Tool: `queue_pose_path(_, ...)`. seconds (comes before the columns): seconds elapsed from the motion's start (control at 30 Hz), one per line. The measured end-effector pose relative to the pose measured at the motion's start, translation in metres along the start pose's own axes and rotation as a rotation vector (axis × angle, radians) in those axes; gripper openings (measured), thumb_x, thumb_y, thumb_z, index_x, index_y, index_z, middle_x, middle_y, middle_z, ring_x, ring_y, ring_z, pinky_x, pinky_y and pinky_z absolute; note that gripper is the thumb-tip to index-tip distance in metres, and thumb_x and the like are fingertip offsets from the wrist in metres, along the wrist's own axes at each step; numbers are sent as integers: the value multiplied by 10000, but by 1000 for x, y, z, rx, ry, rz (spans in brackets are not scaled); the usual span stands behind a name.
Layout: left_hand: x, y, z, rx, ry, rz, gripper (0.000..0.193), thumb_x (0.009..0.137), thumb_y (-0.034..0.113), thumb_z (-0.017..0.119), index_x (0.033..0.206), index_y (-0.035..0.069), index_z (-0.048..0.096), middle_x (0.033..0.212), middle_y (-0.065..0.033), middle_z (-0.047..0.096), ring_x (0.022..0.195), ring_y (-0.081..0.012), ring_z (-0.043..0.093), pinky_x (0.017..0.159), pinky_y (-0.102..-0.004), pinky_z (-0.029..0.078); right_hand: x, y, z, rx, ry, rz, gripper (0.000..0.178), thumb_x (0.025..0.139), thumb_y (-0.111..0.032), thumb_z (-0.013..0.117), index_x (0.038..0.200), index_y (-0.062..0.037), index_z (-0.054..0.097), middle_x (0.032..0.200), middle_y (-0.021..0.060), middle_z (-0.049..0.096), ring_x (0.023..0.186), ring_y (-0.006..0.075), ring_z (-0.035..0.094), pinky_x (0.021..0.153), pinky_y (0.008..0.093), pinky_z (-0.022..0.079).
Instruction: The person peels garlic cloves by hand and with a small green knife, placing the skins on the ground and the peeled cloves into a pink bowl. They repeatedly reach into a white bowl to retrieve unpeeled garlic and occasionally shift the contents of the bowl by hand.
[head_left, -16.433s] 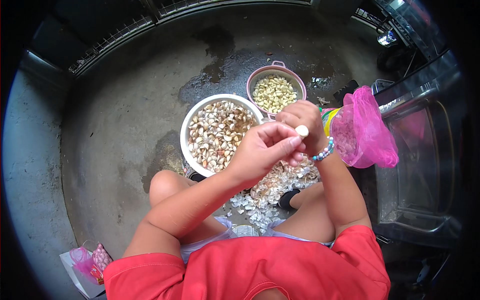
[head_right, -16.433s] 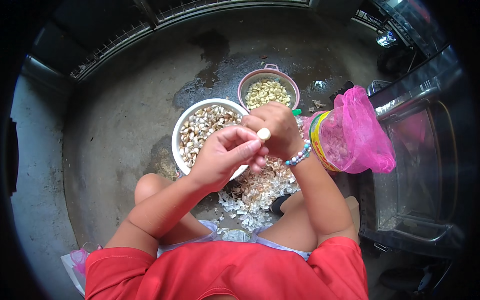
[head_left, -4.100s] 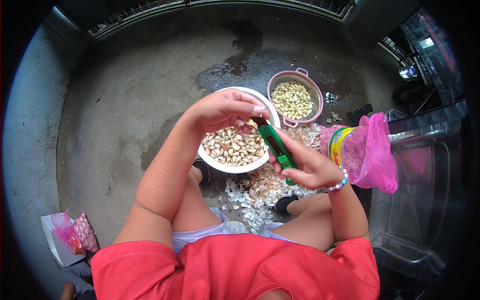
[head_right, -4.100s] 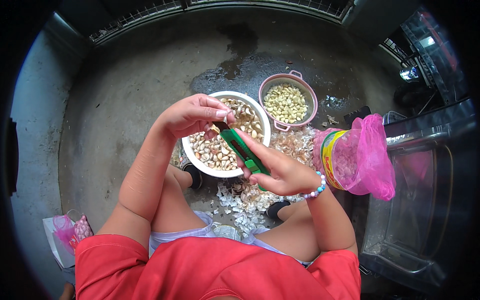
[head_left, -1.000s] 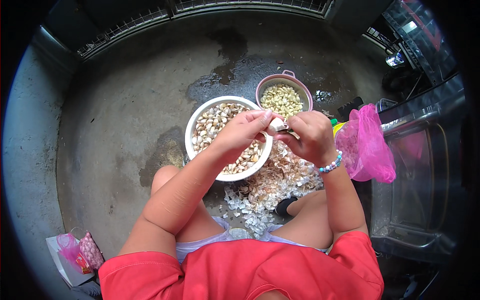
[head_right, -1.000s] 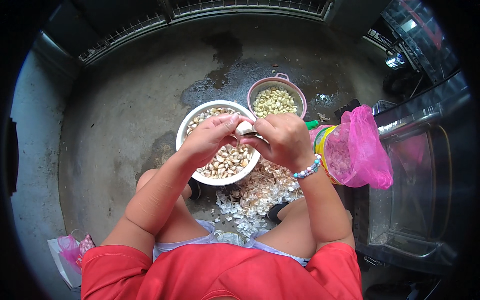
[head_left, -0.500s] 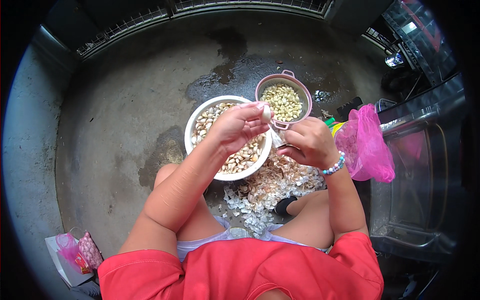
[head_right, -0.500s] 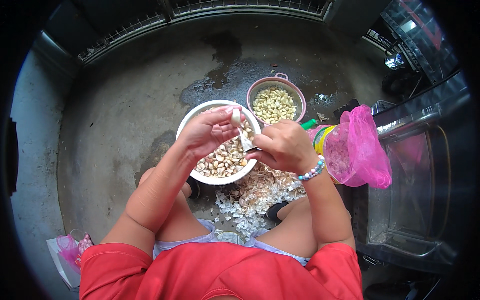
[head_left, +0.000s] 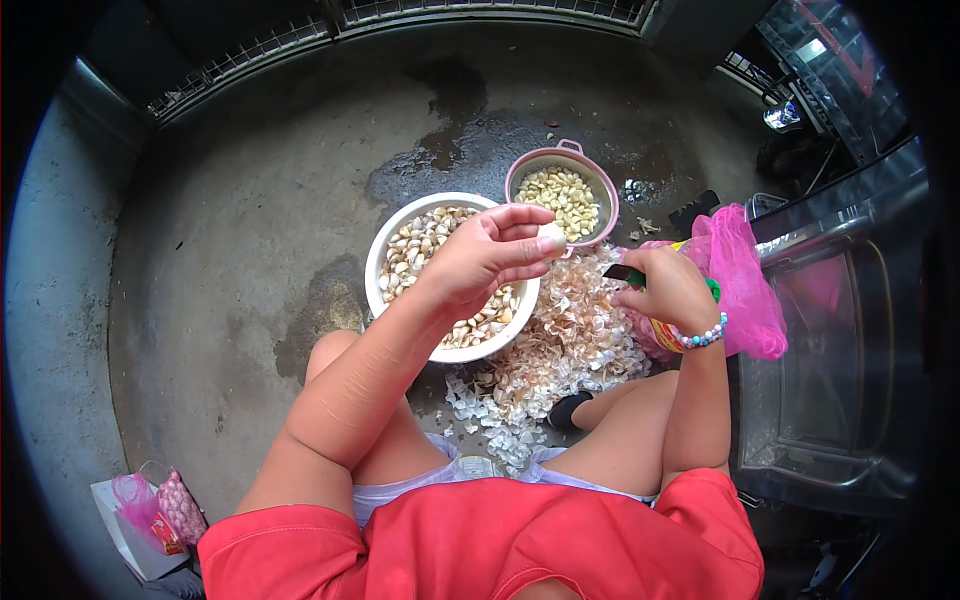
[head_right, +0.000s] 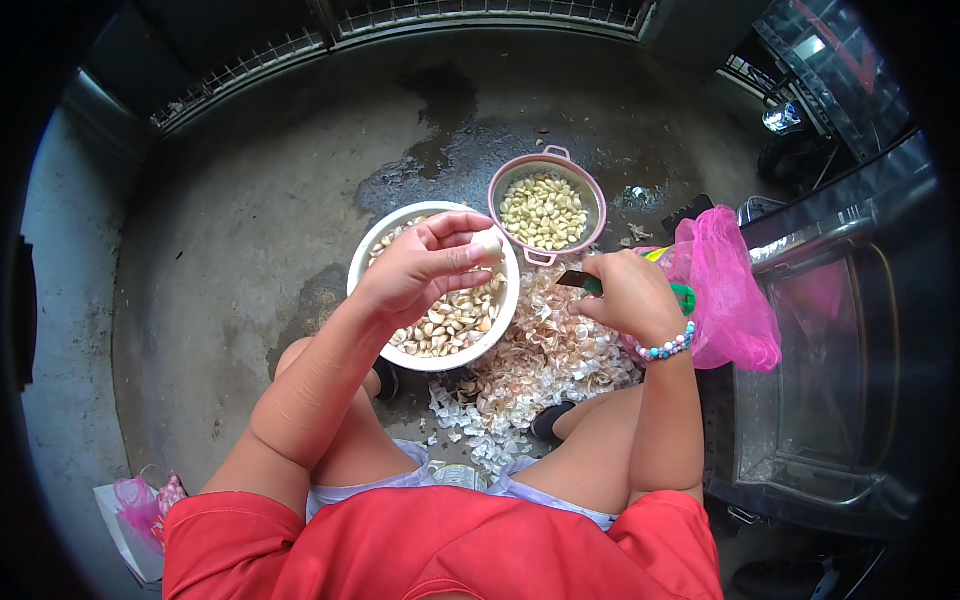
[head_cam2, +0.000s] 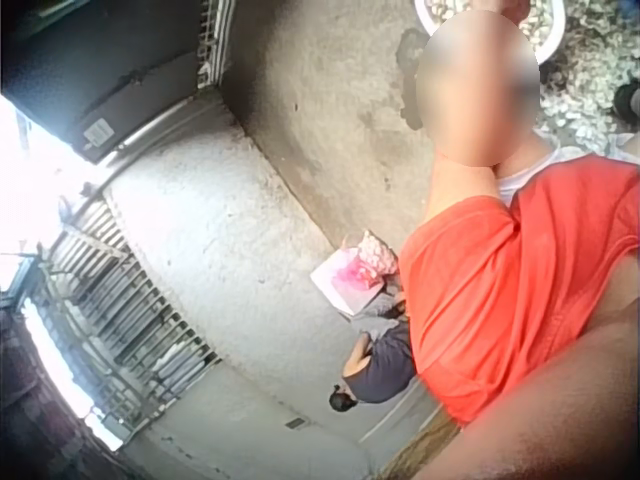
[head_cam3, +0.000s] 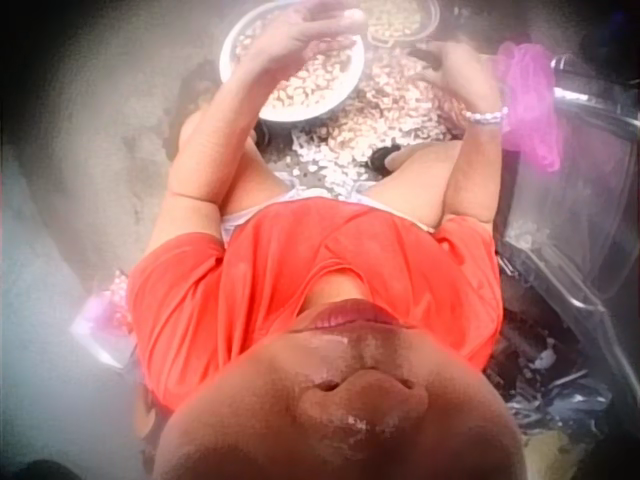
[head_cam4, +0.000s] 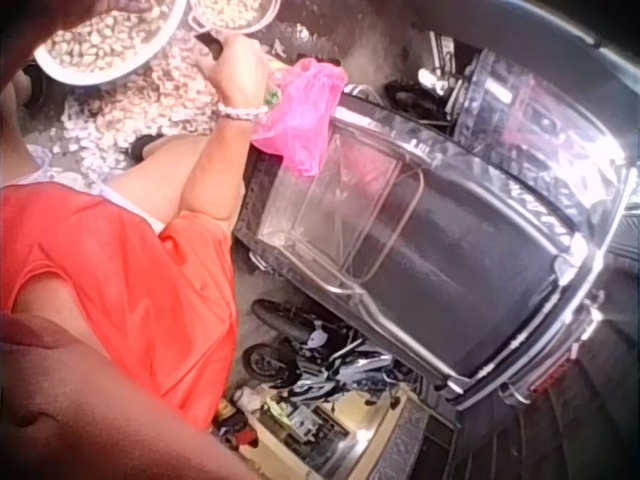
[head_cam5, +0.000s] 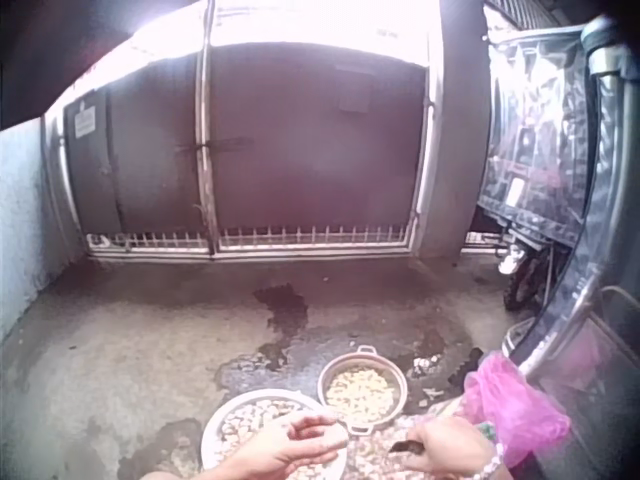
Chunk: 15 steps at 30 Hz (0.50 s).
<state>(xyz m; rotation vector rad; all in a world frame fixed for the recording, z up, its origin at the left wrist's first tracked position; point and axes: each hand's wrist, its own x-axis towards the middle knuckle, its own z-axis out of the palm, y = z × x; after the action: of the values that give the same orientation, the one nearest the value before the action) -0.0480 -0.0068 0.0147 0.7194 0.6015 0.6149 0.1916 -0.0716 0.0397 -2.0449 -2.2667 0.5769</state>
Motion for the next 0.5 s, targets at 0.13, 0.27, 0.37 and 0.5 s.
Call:
queue_pose_path(0.13, 1, -4, 0, 12, -86, 84, 320, 765, 9, 666, 1064, 14, 553, 993, -74, 590, 912, -169, 603, 830, -295, 508, -4, 8, 6, -117, 42, -61, 293, 625, -183, 739, 800, 6, 599, 721, 187, 604, 712, 346, 591, 632, 407, 463)
queue_pose_path(0.27, 2, -10, 4, 27, -88, 149, 265, 763, -6, 662, 1015, 4, 577, 980, -83, 598, 911, -171, 604, 829, -294, 507, 0, -13, -4, 142, 126, 49, 274, 641, -122, 734, 853, -3, 608, 793, 138, 641, 732, 263, 625, 659, 337, 483)
queue_pose_path(0.37, 4, -17, 9, 71, -81, 235, 242, 762, -18, 658, 993, -2, 588, 980, -89, 608, 907, -171, 605, 829, -302, 505, 10, -38, 24, 979, 420, -191, 271, 695, -104, 718, 926, -2, 620, 851, 75, 651, 759, 153, 617, 684, 290, 481)
queue_pose_path(0.5, 6, -19, 13, 15, -62, 357, 252, 760, 14, 678, 995, -27, 597, 926, -98, 635, 848, -140, 611, 780, -261, 501, 16, -48, 32, 1074, 439, -248, 284, 699, -32, 710, 968, -4, 626, 900, 71, 643, 839, 135, 601, 736, 261, 477)
